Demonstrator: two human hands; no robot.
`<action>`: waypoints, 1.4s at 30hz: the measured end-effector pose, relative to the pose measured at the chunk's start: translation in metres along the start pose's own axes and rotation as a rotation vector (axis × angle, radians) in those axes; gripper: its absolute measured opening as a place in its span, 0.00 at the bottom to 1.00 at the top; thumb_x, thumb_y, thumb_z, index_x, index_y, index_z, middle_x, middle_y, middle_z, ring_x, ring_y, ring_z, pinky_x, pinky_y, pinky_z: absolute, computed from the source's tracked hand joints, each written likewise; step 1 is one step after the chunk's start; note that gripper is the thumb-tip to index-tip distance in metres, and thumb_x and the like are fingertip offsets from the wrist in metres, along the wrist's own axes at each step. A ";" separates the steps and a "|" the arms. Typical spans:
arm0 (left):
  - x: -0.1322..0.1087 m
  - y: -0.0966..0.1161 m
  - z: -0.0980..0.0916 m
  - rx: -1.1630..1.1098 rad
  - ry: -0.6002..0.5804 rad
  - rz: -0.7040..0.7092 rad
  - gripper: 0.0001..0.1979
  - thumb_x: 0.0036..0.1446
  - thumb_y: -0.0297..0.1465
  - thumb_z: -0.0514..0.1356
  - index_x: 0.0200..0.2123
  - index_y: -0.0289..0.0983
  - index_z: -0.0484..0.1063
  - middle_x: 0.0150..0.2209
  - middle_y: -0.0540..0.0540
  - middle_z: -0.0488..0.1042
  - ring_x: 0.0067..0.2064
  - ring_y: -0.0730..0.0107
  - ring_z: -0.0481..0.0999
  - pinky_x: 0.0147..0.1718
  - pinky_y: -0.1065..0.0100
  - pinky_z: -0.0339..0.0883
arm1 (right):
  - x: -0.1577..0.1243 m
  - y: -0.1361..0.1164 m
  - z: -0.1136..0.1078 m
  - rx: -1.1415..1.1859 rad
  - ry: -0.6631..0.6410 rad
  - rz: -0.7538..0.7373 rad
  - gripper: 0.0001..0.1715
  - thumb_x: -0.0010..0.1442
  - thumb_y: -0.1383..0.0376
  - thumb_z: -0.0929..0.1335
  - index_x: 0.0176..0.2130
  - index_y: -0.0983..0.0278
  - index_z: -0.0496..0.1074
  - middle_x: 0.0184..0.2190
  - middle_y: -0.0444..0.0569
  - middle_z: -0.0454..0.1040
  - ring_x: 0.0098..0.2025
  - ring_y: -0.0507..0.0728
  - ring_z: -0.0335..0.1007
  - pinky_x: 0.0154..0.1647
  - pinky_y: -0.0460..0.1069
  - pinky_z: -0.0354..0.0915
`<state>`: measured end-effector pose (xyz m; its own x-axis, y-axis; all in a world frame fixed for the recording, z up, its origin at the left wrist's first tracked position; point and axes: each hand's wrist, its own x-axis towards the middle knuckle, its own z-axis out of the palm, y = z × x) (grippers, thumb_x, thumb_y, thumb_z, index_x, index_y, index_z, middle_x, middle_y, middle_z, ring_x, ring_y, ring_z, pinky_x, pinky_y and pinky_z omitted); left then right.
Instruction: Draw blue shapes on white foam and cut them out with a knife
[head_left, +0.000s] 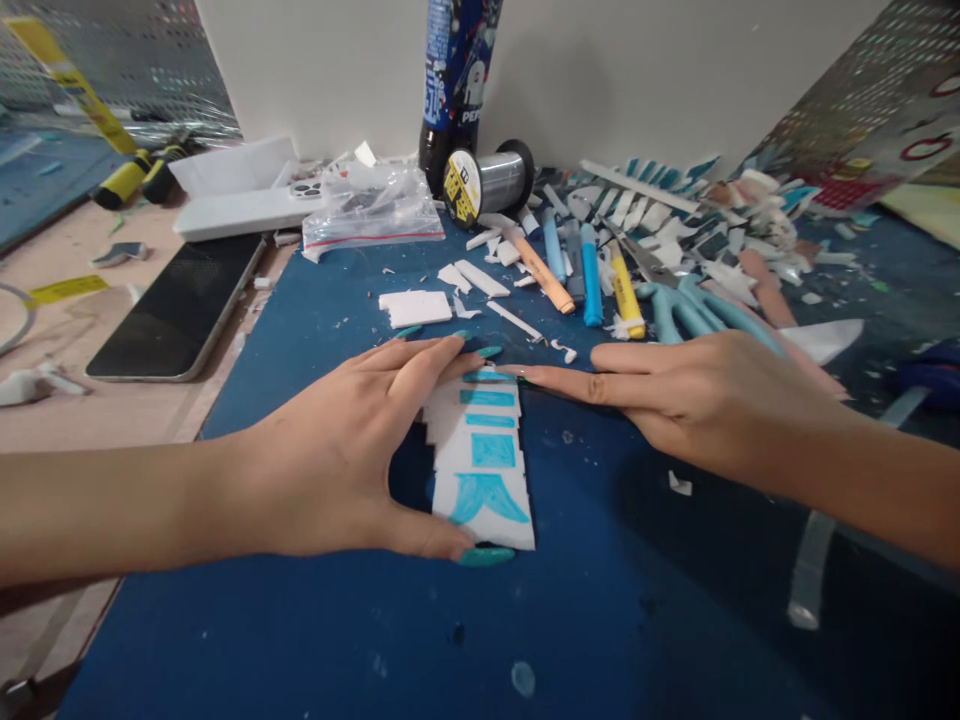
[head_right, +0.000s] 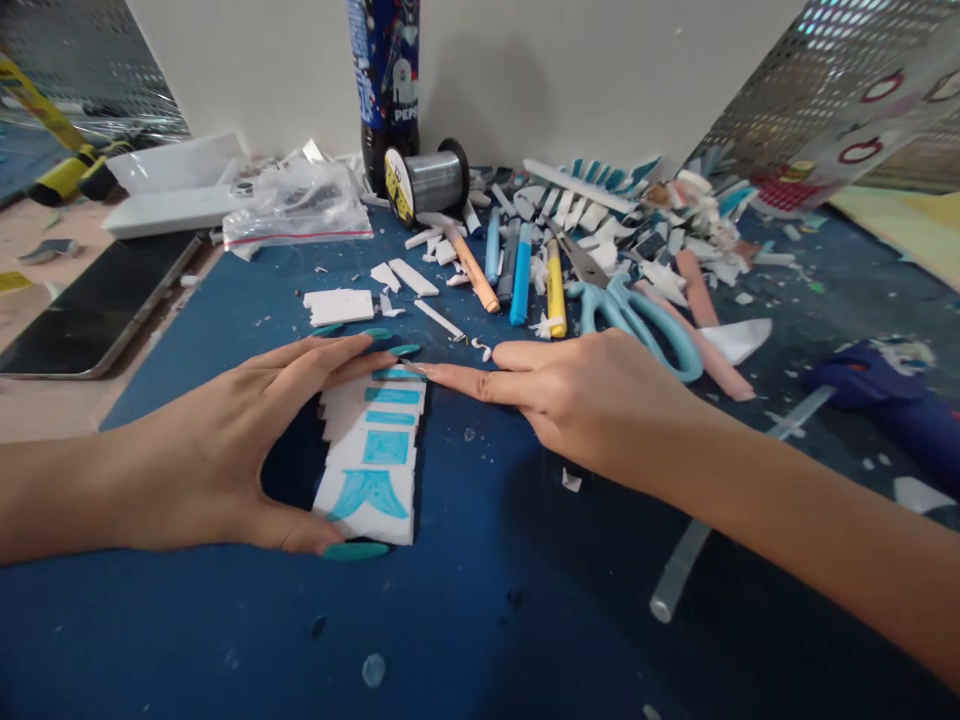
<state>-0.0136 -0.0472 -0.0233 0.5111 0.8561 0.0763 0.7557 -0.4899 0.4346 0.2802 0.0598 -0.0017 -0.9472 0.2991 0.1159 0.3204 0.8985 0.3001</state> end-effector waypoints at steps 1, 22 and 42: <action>-0.001 -0.001 0.001 0.009 0.013 0.008 0.60 0.46 0.64 0.59 0.71 0.40 0.36 0.70 0.34 0.53 0.67 0.30 0.56 0.58 0.38 0.63 | -0.001 0.001 0.001 0.027 0.042 -0.018 0.40 0.64 0.74 0.56 0.68 0.41 0.52 0.27 0.39 0.72 0.21 0.51 0.60 0.19 0.46 0.48; -0.001 -0.003 0.000 0.108 0.036 0.064 0.61 0.47 0.64 0.58 0.71 0.43 0.30 0.68 0.34 0.57 0.63 0.24 0.62 0.49 0.35 0.72 | -0.044 0.027 0.007 0.026 0.092 -0.011 0.38 0.68 0.72 0.51 0.70 0.42 0.45 0.31 0.42 0.77 0.23 0.51 0.64 0.20 0.46 0.48; -0.006 0.012 -0.006 0.106 0.130 0.208 0.62 0.46 0.64 0.60 0.70 0.35 0.35 0.65 0.25 0.60 0.65 0.29 0.60 0.59 0.34 0.60 | -0.030 -0.009 -0.010 0.184 0.226 0.096 0.37 0.66 0.76 0.58 0.68 0.49 0.54 0.23 0.39 0.61 0.23 0.49 0.59 0.22 0.42 0.55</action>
<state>-0.0097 -0.0570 -0.0125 0.6086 0.7455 0.2716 0.6818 -0.6665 0.3016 0.3065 0.0398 0.0017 -0.8790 0.3250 0.3489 0.3807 0.9189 0.1031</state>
